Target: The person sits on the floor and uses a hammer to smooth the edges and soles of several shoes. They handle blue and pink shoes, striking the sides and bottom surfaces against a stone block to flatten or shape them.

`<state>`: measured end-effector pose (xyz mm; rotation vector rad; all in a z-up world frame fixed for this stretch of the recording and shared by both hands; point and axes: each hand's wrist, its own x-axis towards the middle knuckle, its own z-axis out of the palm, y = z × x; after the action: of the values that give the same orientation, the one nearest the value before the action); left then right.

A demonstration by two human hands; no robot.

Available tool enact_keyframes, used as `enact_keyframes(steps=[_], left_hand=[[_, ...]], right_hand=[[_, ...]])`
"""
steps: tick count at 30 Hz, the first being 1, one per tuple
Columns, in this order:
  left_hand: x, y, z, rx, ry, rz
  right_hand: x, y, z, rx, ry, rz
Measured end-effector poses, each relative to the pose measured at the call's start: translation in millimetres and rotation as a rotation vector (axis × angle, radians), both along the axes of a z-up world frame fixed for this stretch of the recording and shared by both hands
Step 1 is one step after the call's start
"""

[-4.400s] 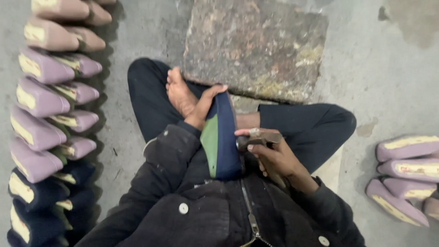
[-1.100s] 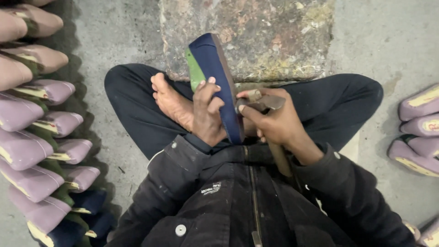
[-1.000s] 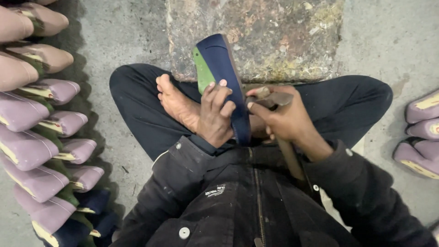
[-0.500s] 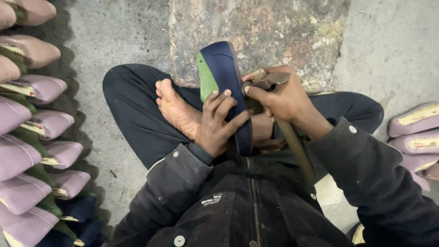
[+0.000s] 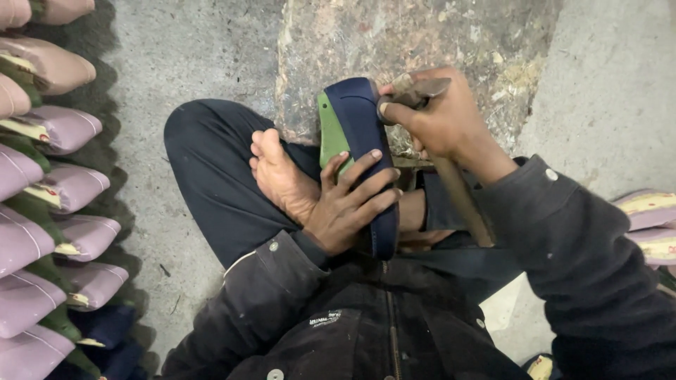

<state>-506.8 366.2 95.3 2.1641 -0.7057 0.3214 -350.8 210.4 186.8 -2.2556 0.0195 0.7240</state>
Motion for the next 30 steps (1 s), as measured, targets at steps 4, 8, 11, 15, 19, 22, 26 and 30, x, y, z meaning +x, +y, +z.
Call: enact_keyframes(steps=[4,8,11,15,19,22,26,30], left_hand=[[3,3,1,0.024,0.017,-0.013],[1,4,-3,0.037,0.025,-0.031],[0,3,-4,0.031,0.016,-0.051],[1,3,-2,0.027,-0.007,-0.046],[4,1,-1,0.080,-0.009,-0.059],[37,12,13,0.181,0.125,-0.260],[64,-4,-17,-0.054,-0.070,-0.094],[71,-31,-38,-0.366,-0.100,0.430]], right_hand=[[17,-3,-5,-0.195,-0.153,0.254],[35,0,-10,-0.208,-0.213,0.407],[50,16,10,-0.232,0.062,0.363],[84,12,3,-0.244,0.000,0.712],[103,15,2,-0.190,0.022,0.910],[70,7,16,-0.089,0.180,0.548],[5,-44,-74,0.470,0.142,-0.191],[-42,-54,-92,0.624,0.484,-0.492]])
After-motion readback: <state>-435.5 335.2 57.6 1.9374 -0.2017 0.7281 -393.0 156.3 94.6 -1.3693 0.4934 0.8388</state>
